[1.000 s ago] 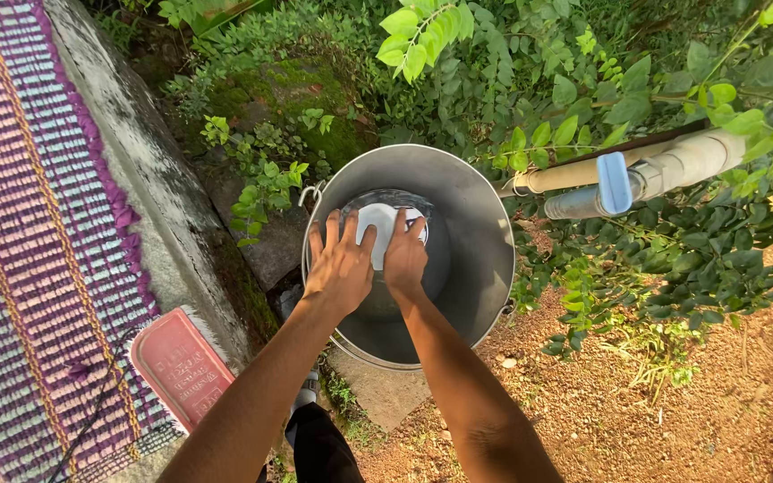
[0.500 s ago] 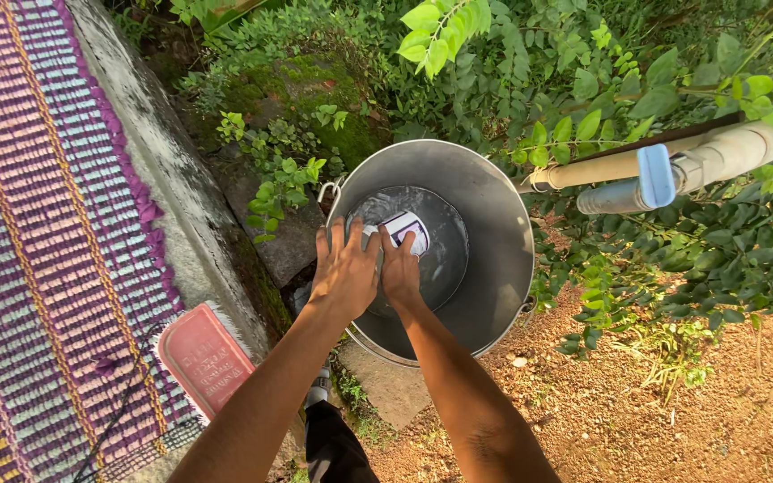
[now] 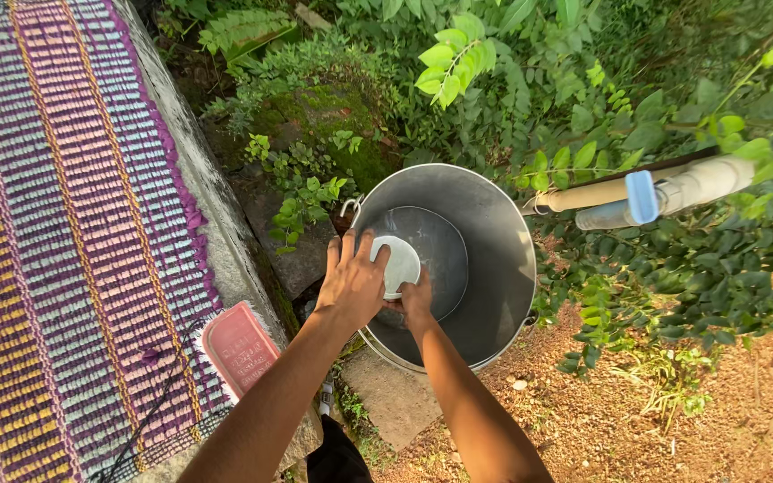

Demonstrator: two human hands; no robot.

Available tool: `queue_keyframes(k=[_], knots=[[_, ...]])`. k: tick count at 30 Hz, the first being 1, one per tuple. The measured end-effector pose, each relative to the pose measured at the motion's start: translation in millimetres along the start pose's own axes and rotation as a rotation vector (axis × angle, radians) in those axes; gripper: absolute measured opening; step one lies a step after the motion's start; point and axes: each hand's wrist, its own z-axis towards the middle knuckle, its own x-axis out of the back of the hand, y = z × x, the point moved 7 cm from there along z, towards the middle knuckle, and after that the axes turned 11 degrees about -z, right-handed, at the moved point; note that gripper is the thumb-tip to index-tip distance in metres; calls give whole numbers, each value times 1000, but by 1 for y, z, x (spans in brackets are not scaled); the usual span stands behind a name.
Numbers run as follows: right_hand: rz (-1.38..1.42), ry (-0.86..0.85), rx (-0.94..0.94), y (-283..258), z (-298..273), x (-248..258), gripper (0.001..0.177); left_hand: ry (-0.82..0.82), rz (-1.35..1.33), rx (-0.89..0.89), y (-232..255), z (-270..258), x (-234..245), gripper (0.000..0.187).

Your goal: The person washes a white container and its lid by hand by dipping them into a metal bucket of water, scrubbing them on a colorful mat, and rinsing them under a stream of water from a pipe.

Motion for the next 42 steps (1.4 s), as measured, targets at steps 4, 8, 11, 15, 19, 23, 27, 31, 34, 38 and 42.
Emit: queue_keyframes(k=[4, 8, 11, 15, 19, 23, 27, 31, 34, 38, 42], knots=[[165, -64, 22, -48, -53, 6, 73, 19, 9, -4, 0, -8, 19, 52], [178, -18, 94, -103, -101, 22, 74, 57, -11, -18, 3, -21, 46, 52], [175, -31, 192, -151, -141, 28, 75, 142, -43, -60, -1, -36, 73, 51], [115, -95, 351, -212, -197, 25, 76, 295, -148, -51, -25, -71, 111, 45], [20, -212, 490, -255, -256, 1, 70, 401, -160, 50, -66, -134, 143, 36], [-40, -288, 476, -271, -293, -42, 69, 518, -86, 194, -113, -197, 179, 45], [-131, -406, 509, -271, -323, -97, 66, 443, 140, 444, -173, -238, 186, 57], [-258, -503, 541, -272, -358, -163, 77, 317, 164, 578, -229, -271, 177, 67], [-406, -550, 632, -277, -390, -205, 76, 204, 213, 651, -265, -293, 175, 69], [-614, -581, 740, -281, -434, -250, 74, 261, 201, 677, -300, -319, 192, 67], [-800, -586, 906, -284, -466, -283, 62, 244, 241, 702, -305, -327, 194, 65]])
